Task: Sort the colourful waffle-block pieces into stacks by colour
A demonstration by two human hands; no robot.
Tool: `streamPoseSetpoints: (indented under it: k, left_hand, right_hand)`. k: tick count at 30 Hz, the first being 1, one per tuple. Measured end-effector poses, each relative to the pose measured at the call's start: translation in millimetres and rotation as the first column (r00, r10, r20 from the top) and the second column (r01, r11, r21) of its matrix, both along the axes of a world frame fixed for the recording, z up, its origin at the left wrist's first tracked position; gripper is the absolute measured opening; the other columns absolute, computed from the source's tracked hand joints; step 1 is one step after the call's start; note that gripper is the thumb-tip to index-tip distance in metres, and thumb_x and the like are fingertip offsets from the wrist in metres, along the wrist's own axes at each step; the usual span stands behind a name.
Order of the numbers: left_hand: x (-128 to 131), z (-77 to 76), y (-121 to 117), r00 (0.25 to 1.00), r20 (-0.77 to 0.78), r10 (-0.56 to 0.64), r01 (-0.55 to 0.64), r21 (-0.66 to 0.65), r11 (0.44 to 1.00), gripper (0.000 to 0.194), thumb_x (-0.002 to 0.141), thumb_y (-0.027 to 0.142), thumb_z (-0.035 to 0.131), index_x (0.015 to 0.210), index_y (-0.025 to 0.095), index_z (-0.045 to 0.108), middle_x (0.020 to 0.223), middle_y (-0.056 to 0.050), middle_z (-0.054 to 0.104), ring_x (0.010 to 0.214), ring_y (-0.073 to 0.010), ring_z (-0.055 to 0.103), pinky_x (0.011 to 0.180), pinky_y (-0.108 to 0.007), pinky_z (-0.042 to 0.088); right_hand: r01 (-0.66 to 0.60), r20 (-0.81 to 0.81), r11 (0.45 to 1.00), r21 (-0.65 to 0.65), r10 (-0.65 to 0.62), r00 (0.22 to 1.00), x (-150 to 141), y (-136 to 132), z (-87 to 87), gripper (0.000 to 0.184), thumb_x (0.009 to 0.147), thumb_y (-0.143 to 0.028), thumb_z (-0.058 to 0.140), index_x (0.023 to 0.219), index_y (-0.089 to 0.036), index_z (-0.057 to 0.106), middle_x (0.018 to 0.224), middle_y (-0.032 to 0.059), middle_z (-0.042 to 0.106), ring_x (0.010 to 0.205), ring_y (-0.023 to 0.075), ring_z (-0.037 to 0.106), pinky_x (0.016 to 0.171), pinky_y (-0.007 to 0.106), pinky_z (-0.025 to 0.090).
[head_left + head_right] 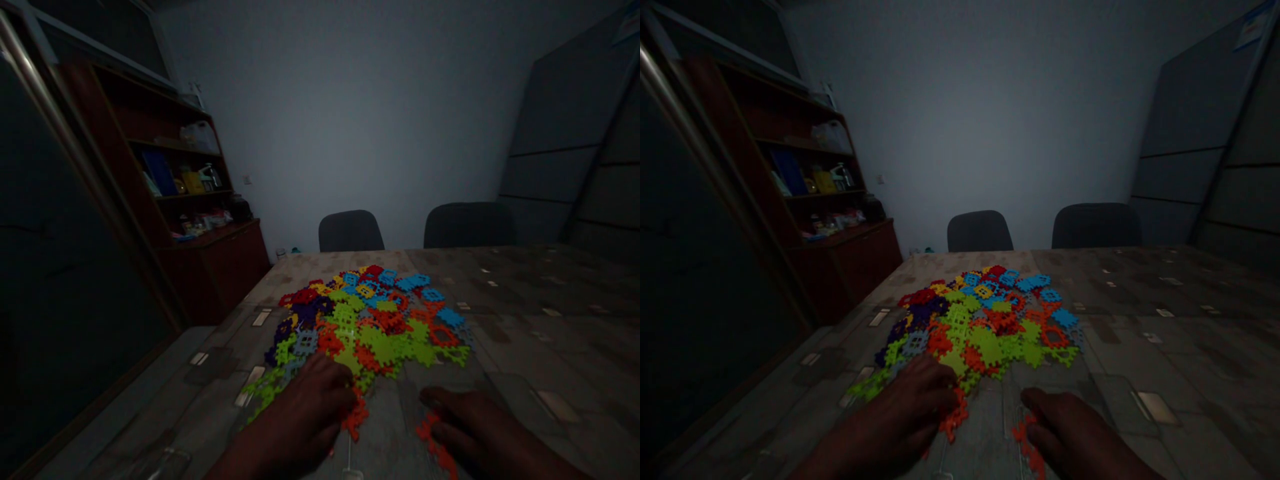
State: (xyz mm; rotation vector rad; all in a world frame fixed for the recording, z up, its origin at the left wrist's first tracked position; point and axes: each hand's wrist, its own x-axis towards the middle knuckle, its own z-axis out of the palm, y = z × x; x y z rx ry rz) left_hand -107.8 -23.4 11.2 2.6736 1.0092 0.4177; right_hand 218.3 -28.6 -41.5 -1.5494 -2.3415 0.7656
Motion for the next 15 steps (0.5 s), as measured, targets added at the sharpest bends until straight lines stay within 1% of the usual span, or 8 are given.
streamPoseSetpoints:
  k: [2, 3, 4, 6, 8, 11, 13, 15]
  left_hand:
    - [1, -2.5, -1, 1.000, -0.011, 0.017, -0.017, 0.003, 1.000, 0.024, 0.088, 0.001, 0.064, 0.099, 0.022, 0.064, 0.126, -0.003, 0.064, 0.116, -0.0235, 0.056, 0.100, -0.038, 0.043]
    - [1, -4.8, 1, 1.000, -0.007, 0.022, -0.022, 0.005, 1.000, 0.021, 0.090, 0.002, 0.065, 0.098, 0.022, 0.064, 0.126, -0.003, 0.064, 0.116, -0.0236, 0.056, 0.100, -0.038, 0.043]
    - [1, -7.4, 2, 1.000, 0.002, 0.024, -0.024, 0.008, 1.000, 0.018, 0.092, 0.004, 0.065, 0.096, 0.021, 0.064, 0.126, -0.003, 0.065, 0.116, -0.0236, 0.056, 0.099, -0.038, 0.044]
    - [0, -12.9, 6, 0.999, 0.031, 0.015, -0.016, 0.025, 1.000, 0.015, 0.094, 0.006, 0.065, 0.091, 0.020, 0.063, 0.126, -0.004, 0.066, 0.116, -0.0236, 0.057, 0.098, -0.038, 0.044]
    - [-1, -16.8, 10, 0.997, 0.078, -0.021, 0.017, 0.050, 0.999, 0.014, 0.096, 0.007, 0.063, 0.090, 0.020, 0.065, 0.124, -0.005, 0.068, 0.113, -0.0235, 0.058, 0.097, -0.038, 0.044]
    - [2, -18.7, 10, 0.981, 0.183, -0.059, 0.052, 0.044, 0.998, 0.012, 0.102, 0.017, 0.061, 0.098, 0.021, 0.072, 0.114, -0.006, 0.072, 0.107, -0.0229, 0.062, 0.093, -0.037, 0.045]
    - [7, -19.2, 6, 0.961, 0.277, -0.021, 0.025, -0.011, 1.000, 0.017, 0.105, 0.027, 0.061, 0.100, 0.022, 0.076, 0.102, -0.006, 0.074, 0.097, -0.0214, 0.064, 0.087, -0.034, 0.046]
    - [14, -21.6, 1, 0.929, 0.365, 0.066, -0.040, -0.080, 0.996, 0.017, 0.102, 0.030, 0.064, 0.096, 0.021, 0.078, 0.090, -0.005, 0.074, 0.085, -0.0196, 0.065, 0.078, -0.031, 0.045]
  right_hand:
    - [-0.013, -0.059, 1.000, 0.012, 0.014, 0.998, 9, 1, -7.6, 0.040, 0.096, -0.036, 0.054, 0.130, -0.027, 0.073, 0.131, 0.0124, 0.075, 0.119, 0.0315, 0.069, 0.098, 0.037, 0.052]
    - [-0.030, -0.071, 0.999, 0.020, 0.031, 0.997, 13, 2, -11.0, 0.042, 0.096, -0.035, 0.054, 0.134, -0.028, 0.071, 0.136, 0.0122, 0.072, 0.122, 0.0314, 0.067, 0.102, 0.038, 0.051]
    - [-0.052, -0.075, 0.998, 0.023, 0.054, 0.996, 15, 2, -13.6, 0.042, 0.096, -0.034, 0.054, 0.134, -0.028, 0.071, 0.136, 0.0119, 0.072, 0.122, 0.0306, 0.067, 0.103, 0.039, 0.050]
    - [-0.085, -0.060, 0.996, 0.017, 0.086, 0.994, 16, 3, -14.8, 0.037, 0.093, -0.029, 0.057, 0.126, -0.027, 0.073, 0.125, 0.0104, 0.075, 0.111, 0.0280, 0.069, 0.096, 0.037, 0.052]
    - [-0.099, -0.015, 0.995, -0.001, 0.099, 0.995, 11, 3, -10.5, 0.027, 0.089, -0.026, 0.059, 0.112, -0.024, 0.073, 0.110, 0.0088, 0.075, 0.098, 0.0261, 0.070, 0.085, 0.035, 0.051]
    - [-0.084, 0.065, 0.995, -0.051, 0.087, 0.994, 4, 0, 1.2, 0.014, 0.085, -0.025, 0.062, 0.097, -0.021, 0.068, 0.098, 0.0073, 0.073, 0.088, 0.0248, 0.067, 0.074, 0.033, 0.045]
    - [-0.075, 0.081, 0.994, -0.076, 0.081, 0.993, 4, -2, 6.9, 0.014, 0.082, -0.024, 0.063, 0.095, -0.021, 0.066, 0.097, 0.0062, 0.072, 0.088, 0.0240, 0.066, 0.073, 0.032, 0.042]
    - [-0.068, 0.052, 0.994, -0.081, 0.073, 0.996, 7, -3, 9.0, 0.017, 0.081, -0.022, 0.062, 0.097, -0.023, 0.067, 0.100, 0.0048, 0.072, 0.090, 0.0231, 0.065, 0.074, 0.031, 0.041]
